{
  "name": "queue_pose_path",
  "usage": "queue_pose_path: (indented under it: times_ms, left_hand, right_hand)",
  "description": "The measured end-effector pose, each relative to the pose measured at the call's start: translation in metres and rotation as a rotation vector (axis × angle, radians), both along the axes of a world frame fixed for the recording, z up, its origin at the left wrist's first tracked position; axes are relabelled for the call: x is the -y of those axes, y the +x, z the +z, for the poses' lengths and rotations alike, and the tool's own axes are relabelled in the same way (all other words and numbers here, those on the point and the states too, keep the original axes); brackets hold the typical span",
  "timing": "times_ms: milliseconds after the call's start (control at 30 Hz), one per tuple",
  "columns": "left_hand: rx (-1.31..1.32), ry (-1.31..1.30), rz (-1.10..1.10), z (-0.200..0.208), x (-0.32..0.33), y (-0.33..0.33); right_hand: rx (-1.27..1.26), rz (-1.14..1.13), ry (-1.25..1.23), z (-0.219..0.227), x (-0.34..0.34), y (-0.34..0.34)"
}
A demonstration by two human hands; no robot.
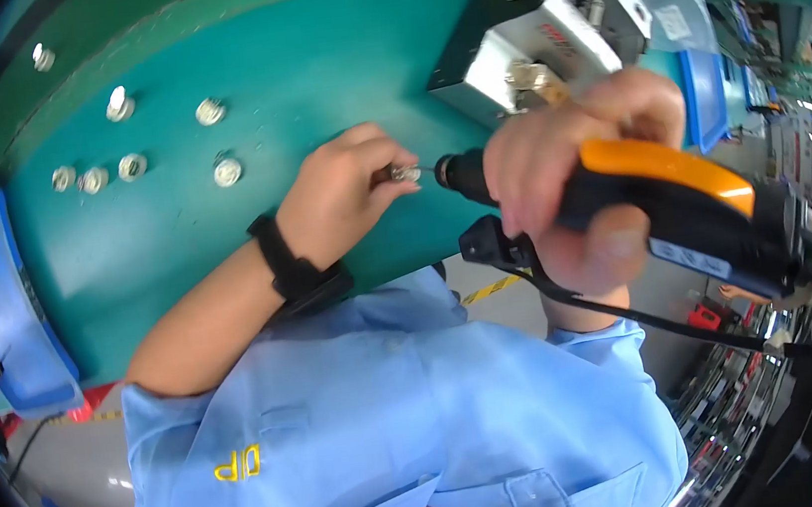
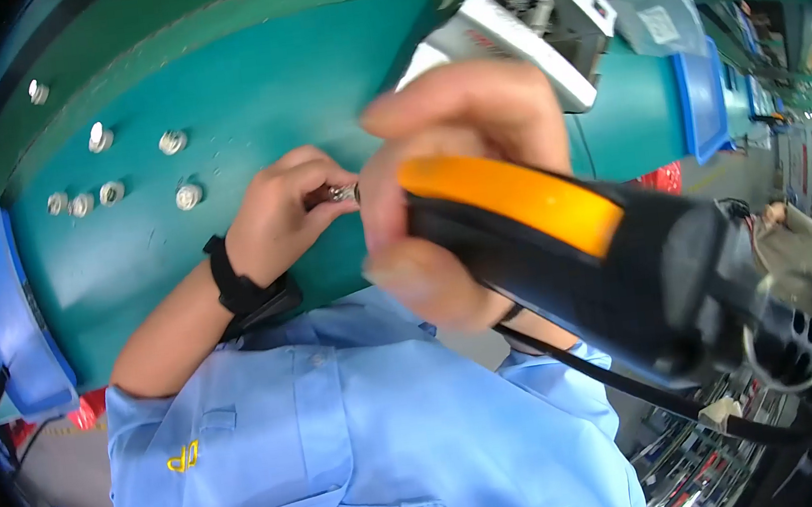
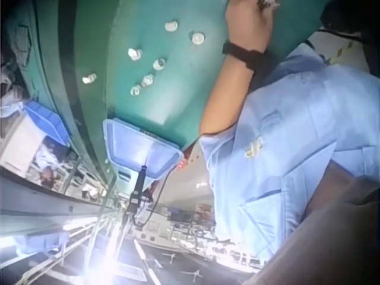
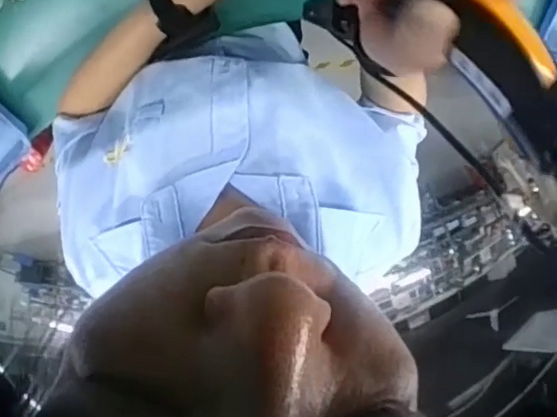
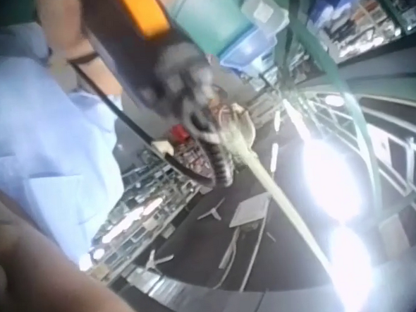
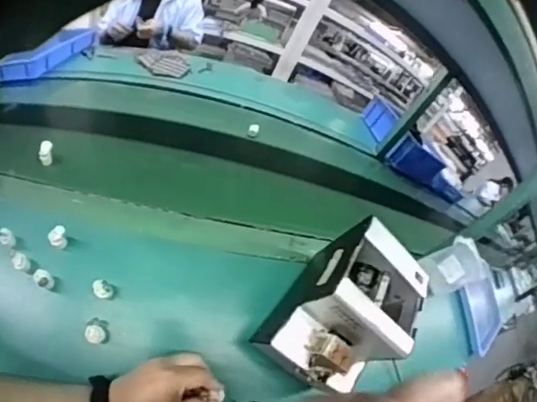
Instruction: Assembling small electronic components by hand and using an electric screwdriver on a production line.
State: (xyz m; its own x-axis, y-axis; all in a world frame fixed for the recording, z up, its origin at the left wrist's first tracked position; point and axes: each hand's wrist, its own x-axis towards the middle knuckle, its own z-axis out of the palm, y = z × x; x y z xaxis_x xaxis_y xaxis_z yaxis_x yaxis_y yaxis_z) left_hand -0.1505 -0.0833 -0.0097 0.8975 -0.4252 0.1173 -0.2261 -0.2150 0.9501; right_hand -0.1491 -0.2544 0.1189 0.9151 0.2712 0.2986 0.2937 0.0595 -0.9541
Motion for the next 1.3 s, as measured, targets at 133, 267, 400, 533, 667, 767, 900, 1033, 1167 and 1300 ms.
queue_pose_path:
  times_ms: [133,267,400,533,667,767,900,1033,1167,1300]
  left_hand:
    - [-0.049,0.013,-0.006,0.001,0.004,0.0]
    - [-0.067,0.046,-0.038,0.005,0.004,0.001]
    - [-0.02,0.101,-0.049,0.007,0.003,0.001]
    - [-0.043,0.05,-0.043,0.006,0.004,0.0]
    - [-0.042,0.005,-0.029,0.005,0.006,0.001]
    - [0.003,0.043,-0.005,0.003,0.005,0.0]
    - [0.003,0.103,-0.025,0.002,0.004,0.002]
    - [0.156,0.123,-0.037,-0.002,0.001,0.001]
    - [-0.091,-0.084,-0.056,0.001,0.002,0.001]
    - [-0.021,-0.021,-0.042,-0.002,0.003,0.001]
  right_hand:
    - [0.268,-0.086,0.218,0.04,0.052,-0.005]
    - [0.383,-0.197,0.327,0.043,0.072,0.007]
    - [0.347,-0.264,0.264,0.037,0.072,0.019]
    - [0.298,-0.171,0.25,0.023,0.069,0.027]
    - [0.192,-0.111,0.237,0.027,0.074,0.036]
    - [0.107,-0.113,0.244,0.033,0.081,0.056]
    - [0.032,-0.127,0.31,0.027,0.075,0.061]
    - [0.041,-0.048,0.396,0.011,0.046,0.025]
    - [0.165,0.077,0.345,0.001,0.028,0.005]
    - [0.224,0.116,0.278,-0.008,0.02,0.005]
